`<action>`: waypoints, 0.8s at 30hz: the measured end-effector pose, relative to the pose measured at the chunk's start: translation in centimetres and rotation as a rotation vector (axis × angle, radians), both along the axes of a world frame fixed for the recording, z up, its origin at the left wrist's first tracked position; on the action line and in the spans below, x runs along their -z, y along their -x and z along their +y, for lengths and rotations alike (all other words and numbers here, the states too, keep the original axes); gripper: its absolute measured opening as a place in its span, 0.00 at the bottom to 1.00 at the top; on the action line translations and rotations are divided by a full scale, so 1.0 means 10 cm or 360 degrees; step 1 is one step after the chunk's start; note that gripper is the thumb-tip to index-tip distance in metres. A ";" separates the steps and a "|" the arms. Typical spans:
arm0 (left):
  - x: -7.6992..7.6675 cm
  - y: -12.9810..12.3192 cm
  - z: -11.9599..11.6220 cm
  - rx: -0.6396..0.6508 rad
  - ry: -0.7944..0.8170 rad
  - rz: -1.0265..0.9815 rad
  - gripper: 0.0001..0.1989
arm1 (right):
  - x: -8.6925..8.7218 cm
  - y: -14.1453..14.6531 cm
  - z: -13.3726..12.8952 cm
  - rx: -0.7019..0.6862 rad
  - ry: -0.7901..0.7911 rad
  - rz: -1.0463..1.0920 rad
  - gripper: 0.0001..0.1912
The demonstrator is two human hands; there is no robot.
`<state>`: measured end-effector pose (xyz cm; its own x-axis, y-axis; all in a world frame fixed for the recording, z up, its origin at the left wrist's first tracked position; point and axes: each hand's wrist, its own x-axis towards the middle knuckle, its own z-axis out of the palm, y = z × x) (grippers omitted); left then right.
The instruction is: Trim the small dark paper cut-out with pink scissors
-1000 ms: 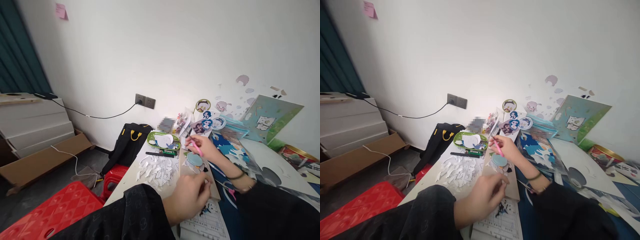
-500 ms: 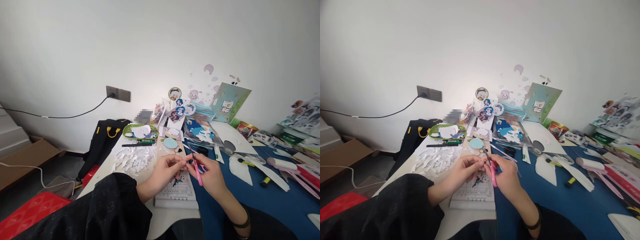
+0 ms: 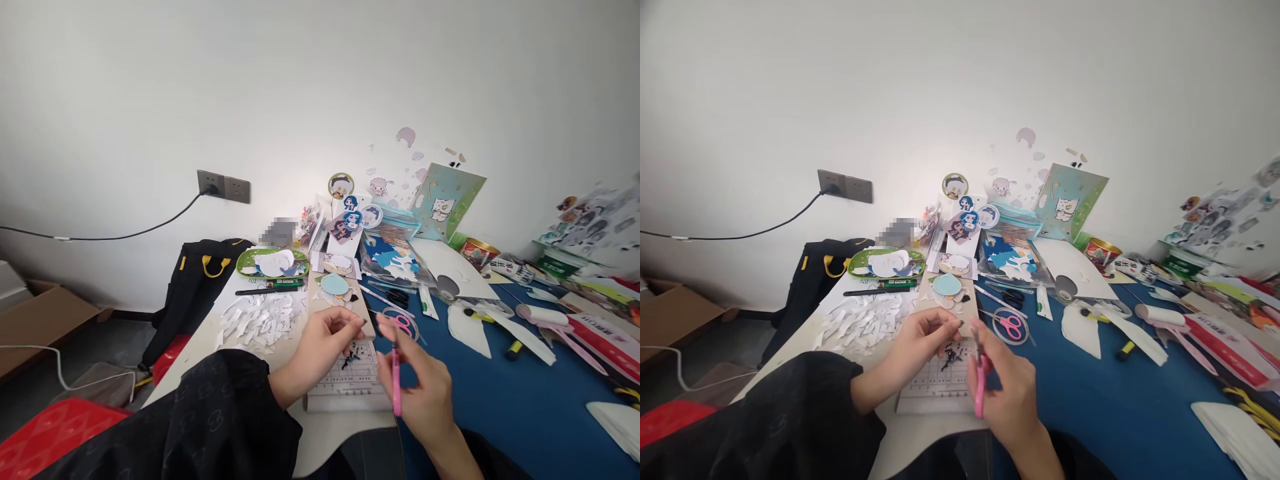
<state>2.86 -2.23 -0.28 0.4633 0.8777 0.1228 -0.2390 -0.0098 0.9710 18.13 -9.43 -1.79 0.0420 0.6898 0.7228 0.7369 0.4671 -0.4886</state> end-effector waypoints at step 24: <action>-0.04 0.03 -0.08 0.0169 -0.0263 0.0237 0.13 | -0.11 0.09 0.11 0.0054 0.0472 0.0832 0.08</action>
